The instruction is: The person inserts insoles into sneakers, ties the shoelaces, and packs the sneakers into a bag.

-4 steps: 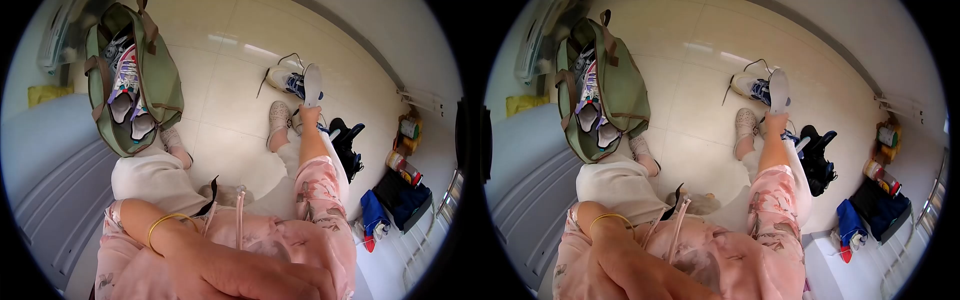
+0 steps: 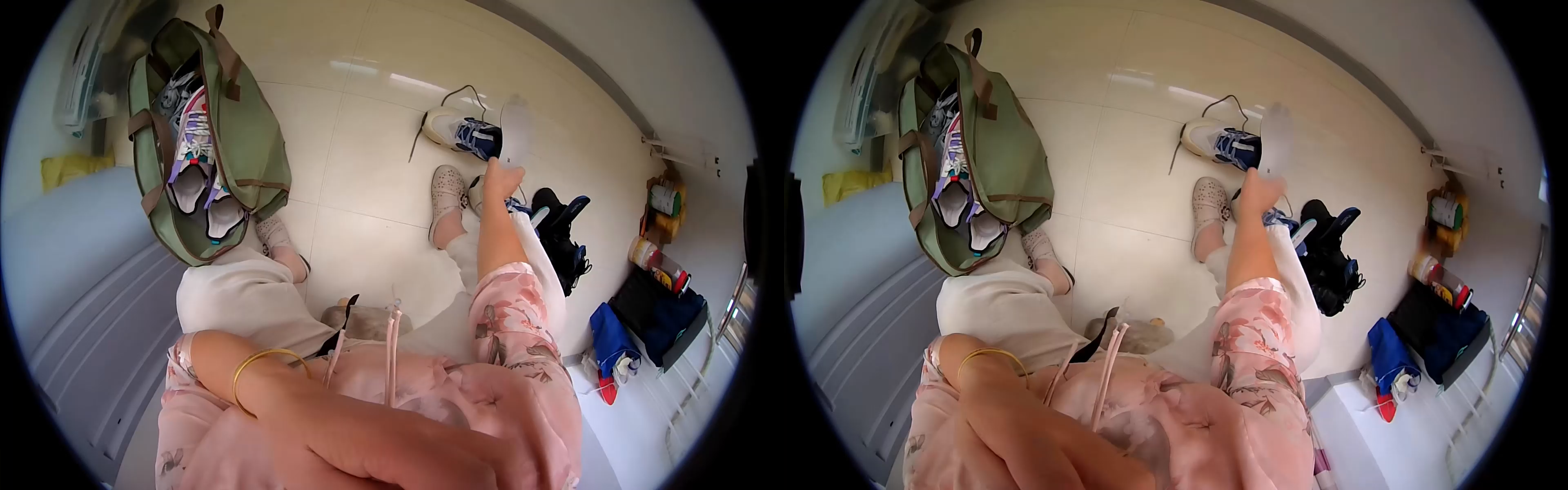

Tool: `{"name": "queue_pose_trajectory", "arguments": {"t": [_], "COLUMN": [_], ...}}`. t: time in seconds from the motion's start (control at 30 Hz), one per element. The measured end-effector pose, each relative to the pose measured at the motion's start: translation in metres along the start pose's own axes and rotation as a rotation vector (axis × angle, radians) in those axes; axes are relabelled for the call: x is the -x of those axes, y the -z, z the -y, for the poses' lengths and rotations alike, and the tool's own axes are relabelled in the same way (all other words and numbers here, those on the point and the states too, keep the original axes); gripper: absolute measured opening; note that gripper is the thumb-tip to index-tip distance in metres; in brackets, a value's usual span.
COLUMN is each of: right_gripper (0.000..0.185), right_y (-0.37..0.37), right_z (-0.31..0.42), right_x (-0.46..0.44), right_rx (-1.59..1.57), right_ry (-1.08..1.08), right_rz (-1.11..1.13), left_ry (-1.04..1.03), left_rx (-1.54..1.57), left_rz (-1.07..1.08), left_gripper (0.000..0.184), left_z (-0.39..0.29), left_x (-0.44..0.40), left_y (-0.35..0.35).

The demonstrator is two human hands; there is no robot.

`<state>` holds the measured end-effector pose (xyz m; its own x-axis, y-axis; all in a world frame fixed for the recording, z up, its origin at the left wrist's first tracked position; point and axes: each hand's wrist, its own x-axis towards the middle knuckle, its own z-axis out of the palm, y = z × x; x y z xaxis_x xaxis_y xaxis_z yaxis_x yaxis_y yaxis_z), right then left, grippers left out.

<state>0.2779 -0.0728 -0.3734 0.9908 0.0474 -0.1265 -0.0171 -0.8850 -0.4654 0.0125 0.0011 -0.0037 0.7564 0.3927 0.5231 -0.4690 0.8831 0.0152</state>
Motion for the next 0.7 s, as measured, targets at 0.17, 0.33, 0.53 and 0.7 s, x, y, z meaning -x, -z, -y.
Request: {"name": "queue_pose_trajectory", "arguments": {"t": [0.17, 0.33, 0.53, 0.7], "right_gripper": [0.049, 0.026, 0.024, 0.023], "right_y": [-0.040, -0.027, 0.012, 0.113], "right_z": [0.003, 0.012, 0.085, 0.150], "right_x": [-0.041, -0.053, -0.010, 0.053], "right_rx": [-0.314, -0.413, -0.512, -0.846], "right_ry": [0.111, -0.214, -0.349, -0.301], "right_rz": [0.349, 0.989, 0.840, 0.968], "left_ry": [-0.009, -0.026, 0.274, 0.522], "left_rx": [0.042, -0.060, -0.364, -1.391], "left_rz": [-0.175, -0.041, 0.129, -0.141], "left_gripper": [0.031, 0.030, 0.021, 0.012], "left_z": [-0.006, -0.001, -0.026, -0.037], "left_x": [-0.009, -0.007, -0.014, -0.015], "left_y": [-0.017, -0.014, -0.013, -0.008]}}
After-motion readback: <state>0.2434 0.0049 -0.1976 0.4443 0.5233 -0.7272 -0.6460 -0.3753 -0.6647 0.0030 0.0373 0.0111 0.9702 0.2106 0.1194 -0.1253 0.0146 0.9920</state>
